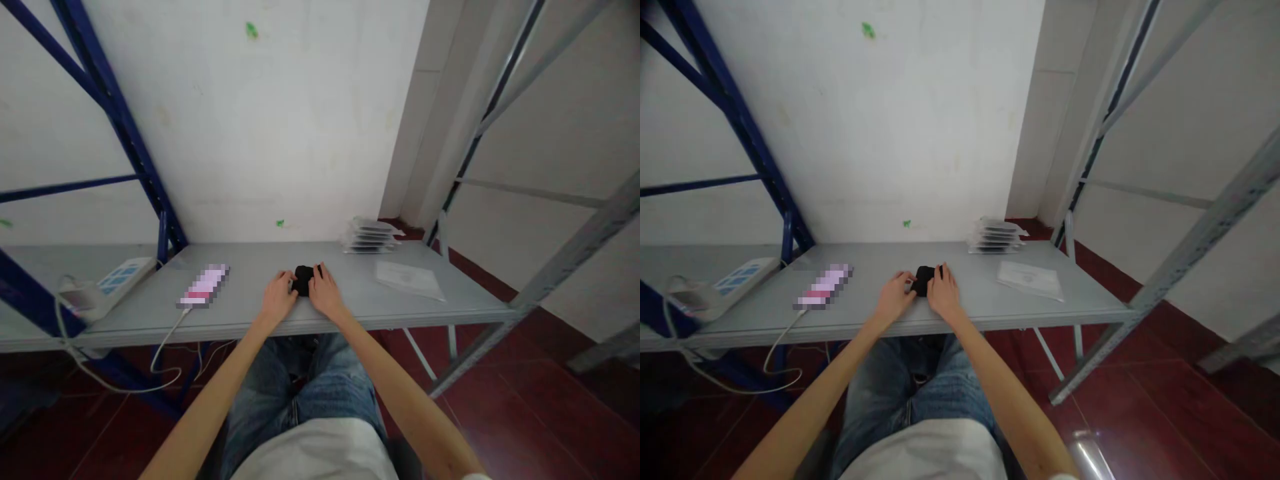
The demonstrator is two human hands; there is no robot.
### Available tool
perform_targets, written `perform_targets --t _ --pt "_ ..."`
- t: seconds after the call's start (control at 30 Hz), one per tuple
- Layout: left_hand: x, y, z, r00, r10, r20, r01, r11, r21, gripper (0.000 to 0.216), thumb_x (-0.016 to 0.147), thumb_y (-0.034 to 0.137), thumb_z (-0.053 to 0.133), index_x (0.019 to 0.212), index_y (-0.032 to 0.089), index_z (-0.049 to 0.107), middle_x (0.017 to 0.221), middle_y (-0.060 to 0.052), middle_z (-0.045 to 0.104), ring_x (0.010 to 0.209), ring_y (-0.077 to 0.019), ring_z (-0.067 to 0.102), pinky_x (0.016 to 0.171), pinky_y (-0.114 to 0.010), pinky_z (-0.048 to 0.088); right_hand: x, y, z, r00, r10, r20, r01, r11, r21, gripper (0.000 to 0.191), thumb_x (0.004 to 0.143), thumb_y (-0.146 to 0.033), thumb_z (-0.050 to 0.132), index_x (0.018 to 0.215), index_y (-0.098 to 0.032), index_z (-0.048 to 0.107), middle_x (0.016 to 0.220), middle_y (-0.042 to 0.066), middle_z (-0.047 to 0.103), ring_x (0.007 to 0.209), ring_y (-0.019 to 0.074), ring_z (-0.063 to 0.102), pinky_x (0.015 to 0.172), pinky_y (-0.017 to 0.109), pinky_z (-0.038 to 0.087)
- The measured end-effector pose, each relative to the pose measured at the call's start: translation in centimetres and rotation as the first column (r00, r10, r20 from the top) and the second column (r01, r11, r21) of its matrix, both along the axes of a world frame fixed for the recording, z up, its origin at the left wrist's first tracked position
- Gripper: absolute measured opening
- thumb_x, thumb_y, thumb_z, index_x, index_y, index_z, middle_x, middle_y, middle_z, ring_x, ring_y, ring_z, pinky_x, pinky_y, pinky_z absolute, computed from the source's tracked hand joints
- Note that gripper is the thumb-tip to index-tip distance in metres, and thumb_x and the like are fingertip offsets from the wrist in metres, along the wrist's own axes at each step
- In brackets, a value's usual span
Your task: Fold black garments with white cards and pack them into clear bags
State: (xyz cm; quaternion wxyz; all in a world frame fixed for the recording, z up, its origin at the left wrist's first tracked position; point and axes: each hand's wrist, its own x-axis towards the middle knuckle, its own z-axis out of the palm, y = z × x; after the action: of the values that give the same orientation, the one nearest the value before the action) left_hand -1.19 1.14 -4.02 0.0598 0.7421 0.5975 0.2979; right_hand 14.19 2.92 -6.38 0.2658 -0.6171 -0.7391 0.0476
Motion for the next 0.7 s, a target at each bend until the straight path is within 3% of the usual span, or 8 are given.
perform_targets --t 0.1,0.2,0.43,0.57,0.7 --pt "-1.0 -0.5 0.4 0.979 -0.039 -0.201 0.049 0.998 0.044 0.047 0.087 0.012 0.059 0.132 0.024 0.063 0.141 -0.011 0.063 0.134 -0.0300 0.056 0.111 -0.046 0.049 0.5 0.0 0.2 0.999 0.018 0.051 -0.018 1.000 -0.016 0.057 0.107 -0.026 0.031 0.160 -0.006 0.039 0.168 0.022 0.033 0.153 0.0302 0.037 0.123 0.047 0.032" --pt "-1.5 -0.7 0.1 0.944 -0.175 -0.281 0.185 0.983 0.009 0.065 0.090 0.008 0.050 0.152 0.030 0.050 0.161 -0.007 0.049 0.146 -0.0262 0.047 0.119 -0.046 0.042 0.7 0.0 0.2 0.997 0.025 0.068 -0.024 0.999 -0.024 0.058 0.107 -0.028 0.030 0.161 -0.007 0.038 0.169 0.021 0.033 0.154 0.0300 0.036 0.124 0.049 0.030" --pt "-2.2 -0.5 -1.3 0.918 -0.262 -0.297 0.266 0.964 -0.027 0.063 0.098 0.013 0.041 0.159 0.029 0.044 0.169 -0.005 0.039 0.153 -0.0222 0.040 0.122 -0.044 0.039 1.5 -0.7 -0.2 0.997 -0.030 0.066 0.030 1.000 0.005 0.059 0.109 -0.034 0.029 0.163 -0.010 0.035 0.168 0.020 0.036 0.154 0.0314 0.037 0.124 0.052 0.029" --pt "-2.4 -1.1 -0.9 0.913 -0.287 -0.290 0.297 0.955 -0.013 0.064 0.103 0.035 0.048 0.165 0.028 0.032 0.173 -0.006 0.029 0.159 -0.0251 0.027 0.128 -0.048 0.028 6.1 -1.8 0.5 0.982 -0.156 0.107 0.150 0.987 0.063 0.057 0.108 -0.034 0.032 0.158 -0.008 0.044 0.165 0.021 0.040 0.154 0.0325 0.035 0.125 0.050 0.028" --pt "-1.4 -1.1 0.1 0.909 -0.290 -0.298 0.320 0.946 0.055 0.069 0.103 0.057 0.048 0.165 0.032 0.030 0.175 -0.004 0.025 0.163 -0.0246 0.015 0.131 -0.051 0.013 14.3 -2.6 1.5 0.899 -0.371 0.231 0.374 0.927 0.034 0.056 0.100 -0.023 0.045 0.153 -0.008 0.051 0.161 0.023 0.045 0.150 0.0337 0.042 0.122 0.047 0.033"
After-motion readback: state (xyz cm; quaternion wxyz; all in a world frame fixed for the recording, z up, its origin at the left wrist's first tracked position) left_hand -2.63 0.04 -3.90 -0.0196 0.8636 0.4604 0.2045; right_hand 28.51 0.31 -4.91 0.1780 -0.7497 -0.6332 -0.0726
